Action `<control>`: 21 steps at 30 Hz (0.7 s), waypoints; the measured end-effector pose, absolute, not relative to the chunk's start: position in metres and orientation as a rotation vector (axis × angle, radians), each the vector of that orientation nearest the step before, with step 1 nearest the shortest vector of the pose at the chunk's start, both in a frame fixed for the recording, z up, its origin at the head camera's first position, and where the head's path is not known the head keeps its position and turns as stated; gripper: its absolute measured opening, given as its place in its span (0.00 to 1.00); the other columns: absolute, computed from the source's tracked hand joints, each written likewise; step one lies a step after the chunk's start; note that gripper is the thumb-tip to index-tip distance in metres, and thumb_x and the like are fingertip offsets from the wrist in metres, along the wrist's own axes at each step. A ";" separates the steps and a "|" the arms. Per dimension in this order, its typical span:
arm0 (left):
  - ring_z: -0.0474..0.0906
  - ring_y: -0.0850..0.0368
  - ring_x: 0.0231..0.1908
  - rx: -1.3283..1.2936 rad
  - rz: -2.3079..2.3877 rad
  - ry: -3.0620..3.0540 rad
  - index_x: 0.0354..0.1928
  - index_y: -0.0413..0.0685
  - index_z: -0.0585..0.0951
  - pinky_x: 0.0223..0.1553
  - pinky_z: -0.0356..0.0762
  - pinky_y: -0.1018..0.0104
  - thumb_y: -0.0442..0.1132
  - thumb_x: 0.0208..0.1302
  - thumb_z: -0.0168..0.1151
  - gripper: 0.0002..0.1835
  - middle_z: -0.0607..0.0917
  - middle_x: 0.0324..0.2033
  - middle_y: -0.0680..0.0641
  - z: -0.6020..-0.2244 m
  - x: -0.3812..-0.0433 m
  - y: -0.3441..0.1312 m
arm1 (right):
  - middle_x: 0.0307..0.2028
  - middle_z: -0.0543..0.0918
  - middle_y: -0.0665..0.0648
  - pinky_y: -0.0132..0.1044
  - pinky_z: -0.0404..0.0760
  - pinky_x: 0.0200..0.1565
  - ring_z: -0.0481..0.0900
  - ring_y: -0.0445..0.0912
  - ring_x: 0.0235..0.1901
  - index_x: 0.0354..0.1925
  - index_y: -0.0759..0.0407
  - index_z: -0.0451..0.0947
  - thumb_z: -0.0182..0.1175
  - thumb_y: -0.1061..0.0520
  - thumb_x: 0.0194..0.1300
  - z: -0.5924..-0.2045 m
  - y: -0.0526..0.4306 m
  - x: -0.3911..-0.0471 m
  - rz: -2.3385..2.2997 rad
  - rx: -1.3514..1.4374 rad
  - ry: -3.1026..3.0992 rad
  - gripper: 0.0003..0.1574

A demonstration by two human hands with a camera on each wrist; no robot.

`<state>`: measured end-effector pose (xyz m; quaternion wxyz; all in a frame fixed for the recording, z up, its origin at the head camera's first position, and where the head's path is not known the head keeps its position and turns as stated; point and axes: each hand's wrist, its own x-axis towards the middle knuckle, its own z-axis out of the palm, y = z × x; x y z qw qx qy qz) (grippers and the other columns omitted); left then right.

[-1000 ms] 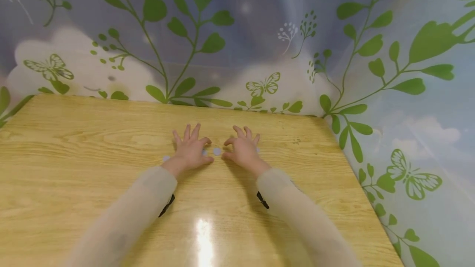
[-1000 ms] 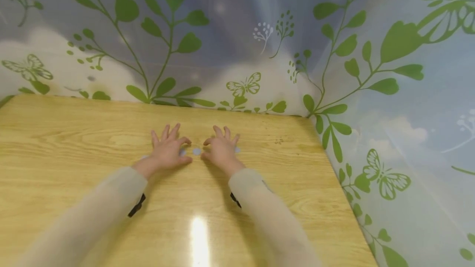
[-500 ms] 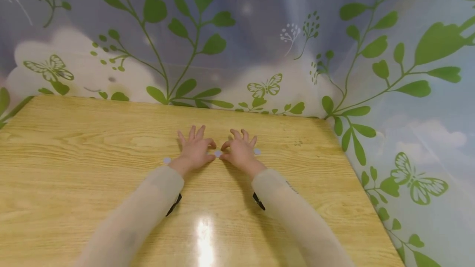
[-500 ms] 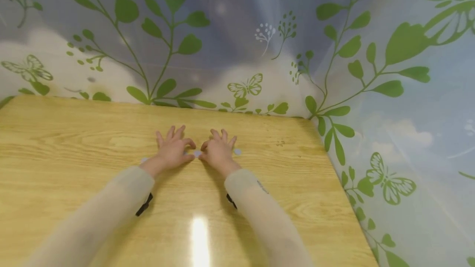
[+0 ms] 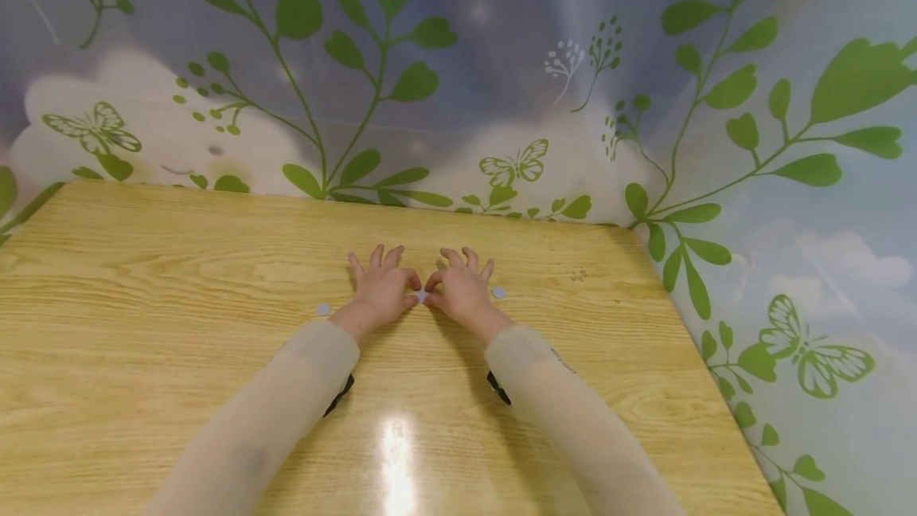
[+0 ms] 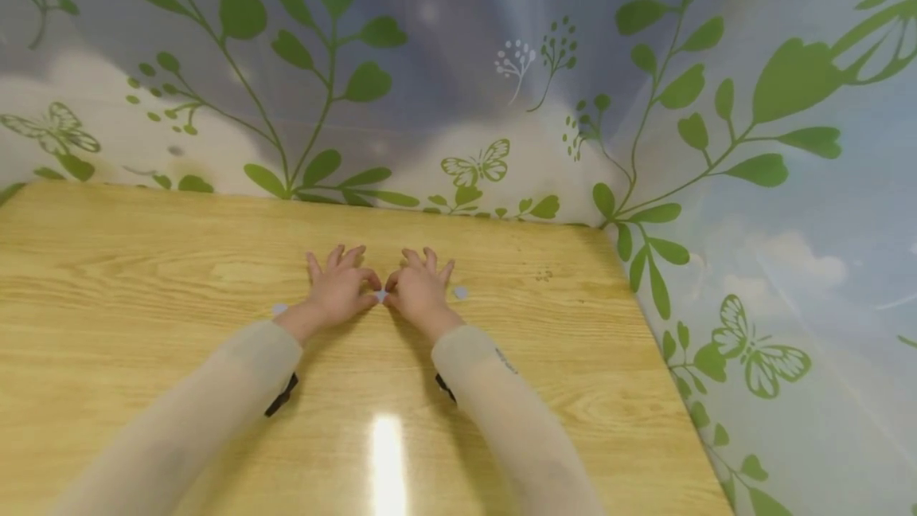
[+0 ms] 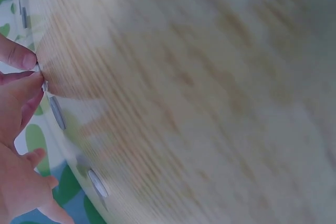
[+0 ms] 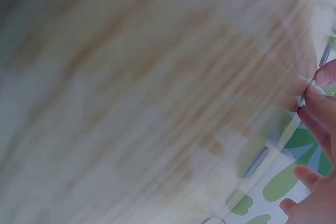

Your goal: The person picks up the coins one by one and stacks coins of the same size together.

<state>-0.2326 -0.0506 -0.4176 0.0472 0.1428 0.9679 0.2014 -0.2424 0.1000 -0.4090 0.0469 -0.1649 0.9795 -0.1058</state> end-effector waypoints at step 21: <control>0.47 0.30 0.69 0.519 0.568 2.978 0.36 0.56 0.85 0.59 0.30 0.23 0.49 0.55 0.67 0.09 0.60 0.68 0.38 -0.416 -0.214 -0.052 | 0.68 0.62 0.59 0.77 0.42 0.58 0.48 0.67 0.68 0.33 0.47 0.86 0.67 0.46 0.54 -0.414 0.105 -0.224 -0.356 -0.640 2.992 0.10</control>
